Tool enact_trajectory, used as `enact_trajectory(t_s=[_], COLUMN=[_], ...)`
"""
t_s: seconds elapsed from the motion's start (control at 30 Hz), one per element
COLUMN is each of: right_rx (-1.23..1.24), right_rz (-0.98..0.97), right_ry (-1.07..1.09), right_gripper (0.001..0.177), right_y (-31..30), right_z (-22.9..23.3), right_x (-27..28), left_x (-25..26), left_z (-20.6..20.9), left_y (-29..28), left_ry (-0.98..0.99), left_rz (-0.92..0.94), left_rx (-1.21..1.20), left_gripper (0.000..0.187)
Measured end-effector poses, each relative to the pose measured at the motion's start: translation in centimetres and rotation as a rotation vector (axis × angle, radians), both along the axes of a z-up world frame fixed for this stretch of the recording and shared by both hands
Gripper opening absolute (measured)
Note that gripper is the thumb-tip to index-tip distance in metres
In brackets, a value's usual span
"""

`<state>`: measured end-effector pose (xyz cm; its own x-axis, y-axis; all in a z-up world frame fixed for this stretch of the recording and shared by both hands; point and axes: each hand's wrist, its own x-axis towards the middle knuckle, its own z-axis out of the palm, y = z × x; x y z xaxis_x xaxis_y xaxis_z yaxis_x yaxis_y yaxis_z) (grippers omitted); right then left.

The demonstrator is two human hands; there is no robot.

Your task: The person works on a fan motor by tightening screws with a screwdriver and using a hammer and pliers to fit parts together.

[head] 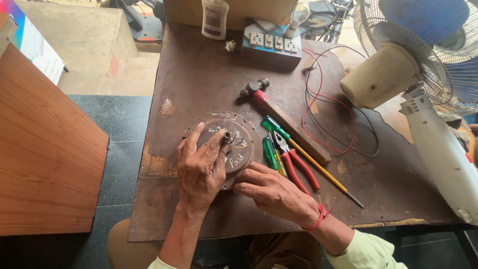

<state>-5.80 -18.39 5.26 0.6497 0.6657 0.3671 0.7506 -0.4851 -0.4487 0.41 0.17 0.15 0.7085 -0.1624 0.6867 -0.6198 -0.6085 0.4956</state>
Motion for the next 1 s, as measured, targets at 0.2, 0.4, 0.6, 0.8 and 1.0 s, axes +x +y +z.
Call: enact_trajectory(t_s=[0.2, 0.4, 0.6, 0.8, 1.0], right_rx=[-0.017, -0.036, 0.05, -0.004, 0.028], right_rz=[-0.079, -0.063, -0.046, -0.139, -0.081], right_ry=[-0.056, -0.039, -0.068, -0.076, -0.028], right_gripper=[0.044, 0.049, 0.052, 0.047, 0.049], right_y=[0.1, -0.2, 0.0, 0.2, 0.0], right_z=[-0.6, -0.7, -0.4, -1.2, -1.0], right_x=[-0.3, -0.1, -0.4, -0.7, -0.5], left_x=[0.0, -0.1, 0.0, 0.1, -0.1], left_z=[0.0, 0.2, 0.2, 0.0, 0.1], left_y=[0.0, 0.0, 0.0, 0.0, 0.0], left_ry=[-0.009, -0.012, 0.001, 0.003, -0.011], left_rz=[-0.002, 0.009, 0.003, 0.004, 0.01], left_rx=[-0.006, 0.014, 0.014, 0.028, 0.021], left_gripper=[0.032, 0.033, 0.033, 0.033, 0.031])
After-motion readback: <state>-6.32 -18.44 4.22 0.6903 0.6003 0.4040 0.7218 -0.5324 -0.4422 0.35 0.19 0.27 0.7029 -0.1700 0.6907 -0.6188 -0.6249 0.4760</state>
